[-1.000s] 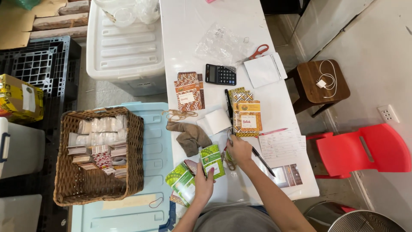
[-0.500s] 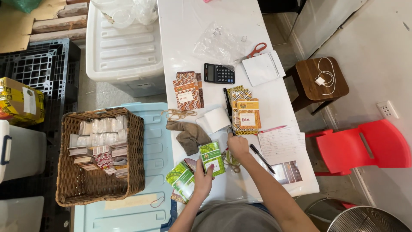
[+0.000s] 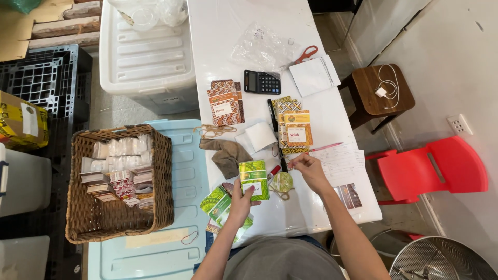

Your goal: The person organizes and packs various coffee product bags into a basket, checking a list on a sheet of paper and using a pen to mark items.

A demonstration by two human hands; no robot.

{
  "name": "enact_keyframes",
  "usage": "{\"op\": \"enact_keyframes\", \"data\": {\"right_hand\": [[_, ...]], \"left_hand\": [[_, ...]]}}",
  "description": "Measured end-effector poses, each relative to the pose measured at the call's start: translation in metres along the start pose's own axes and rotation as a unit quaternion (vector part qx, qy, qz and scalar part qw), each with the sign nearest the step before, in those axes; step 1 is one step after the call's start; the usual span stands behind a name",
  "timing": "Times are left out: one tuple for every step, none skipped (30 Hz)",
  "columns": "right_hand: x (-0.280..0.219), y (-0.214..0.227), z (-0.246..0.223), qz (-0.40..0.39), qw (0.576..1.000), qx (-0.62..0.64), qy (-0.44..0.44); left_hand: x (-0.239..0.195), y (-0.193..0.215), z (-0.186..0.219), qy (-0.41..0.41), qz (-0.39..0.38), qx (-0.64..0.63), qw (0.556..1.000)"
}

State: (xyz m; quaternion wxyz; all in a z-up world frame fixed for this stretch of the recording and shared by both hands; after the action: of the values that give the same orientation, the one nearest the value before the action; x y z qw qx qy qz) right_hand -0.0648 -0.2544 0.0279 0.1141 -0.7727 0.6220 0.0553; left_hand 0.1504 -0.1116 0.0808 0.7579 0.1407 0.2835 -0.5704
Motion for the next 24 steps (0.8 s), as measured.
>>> {"op": "enact_keyframes", "data": {"right_hand": [[0.003,0.003,0.007,0.001,1.000,0.000,0.000],[0.006,0.007,0.013,0.011,0.997,0.082,0.005],[0.009,0.011,0.019,0.021,0.986,0.163,0.009],[0.005,0.008,0.012,0.020,0.986,0.163,0.009],[0.002,0.004,0.004,0.013,0.979,0.202,0.007],[0.000,0.000,-0.004,0.006,0.970,0.241,0.006],[-0.001,-0.001,-0.009,0.007,0.970,0.242,0.006],[-0.001,-0.001,-0.015,0.011,0.986,0.167,0.022],[-0.002,-0.001,-0.022,0.015,0.995,0.091,0.038],[-0.006,-0.003,-0.032,0.016,0.995,0.091,0.039],[-0.010,-0.004,-0.044,0.024,0.996,0.074,0.051],[-0.013,-0.006,-0.056,0.033,0.996,0.057,0.064],[-0.013,-0.004,-0.054,0.033,0.996,0.057,0.063],[-0.014,-0.001,-0.054,0.035,0.991,0.098,0.081],[-0.012,0.003,-0.056,0.037,0.985,0.137,0.099],[-0.016,0.003,-0.062,0.037,0.985,0.137,0.100],[-0.020,0.003,-0.065,0.033,0.979,0.185,0.074],[-0.024,0.003,-0.068,0.029,0.971,0.233,0.048],[-0.025,0.006,-0.066,0.029,0.971,0.233,0.049],[-0.025,0.007,-0.062,0.012,0.963,0.266,0.029],[-0.025,0.009,-0.059,-0.004,0.954,0.299,0.009],[-0.029,0.009,-0.064,-0.005,0.954,0.299,0.009],[-0.033,0.008,-0.068,-0.018,0.961,0.277,0.004],[-0.038,0.008,-0.072,-0.031,0.966,0.255,0.000]], "left_hand": [[0.007,0.003,-0.011,0.000,-0.001,0.000,1.000],[0.013,0.004,-0.019,-0.019,-0.022,0.012,1.000],[0.019,0.005,-0.028,-0.037,-0.042,0.023,0.998],[0.017,0.006,-0.027,-0.037,-0.041,0.023,0.998],[0.016,0.006,-0.025,-0.045,-0.050,0.044,0.997],[0.016,0.006,-0.023,-0.053,-0.059,0.065,0.995],[0.019,0.008,-0.027,-0.053,-0.059,0.065,0.995],[0.022,0.009,-0.030,-0.071,-0.062,0.104,0.990],[0.026,0.010,-0.033,-0.089,-0.065,0.144,0.984],[0.024,0.011,-0.031,-0.089,-0.065,0.144,0.983],[0.024,0.012,-0.029,-0.098,-0.058,0.191,0.975],[0.023,0.013,-0.027,-0.107,-0.051,0.237,0.964],[0.023,0.016,-0.026,-0.106,-0.051,0.237,0.964],[0.023,0.019,-0.025,-0.115,-0.052,0.278,0.952],[0.025,0.020,-0.022,-0.124,-0.053,0.319,0.938],[0.024,0.021,-0.019,-0.124,-0.053,0.319,0.938],[0.022,0.022,-0.017,-0.129,-0.055,0.346,0.928],[0.020,0.023,-0.015,-0.134,-0.058,0.373,0.916],[0.011,0.023,-0.006,-0.134,-0.057,0.373,0.916],[0.002,0.022,0.002,-0.127,-0.067,0.392,0.909],[-0.007,0.021,0.010,-0.119,-0.076,0.411,0.901],[-0.009,0.021,0.013,-0.119,-0.075,0.411,0.901],[-0.012,0.020,0.015,-0.116,-0.083,0.424,0.894],[-0.015,0.019,0.016,-0.112,-0.091,0.437,0.888]]}}
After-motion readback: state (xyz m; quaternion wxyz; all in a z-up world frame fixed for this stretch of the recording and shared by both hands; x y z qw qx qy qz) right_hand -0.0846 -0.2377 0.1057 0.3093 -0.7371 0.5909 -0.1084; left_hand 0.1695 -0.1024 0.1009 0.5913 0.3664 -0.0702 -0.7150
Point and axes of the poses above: each hand's wrist, its own x-axis towards the middle knuckle, its own y-axis out of the back of the hand, z = x × y, the point moved 6 cm from there along x, towards the middle knuckle, and after that the axes turned 8 degrees about x, right-handed, at the moved point
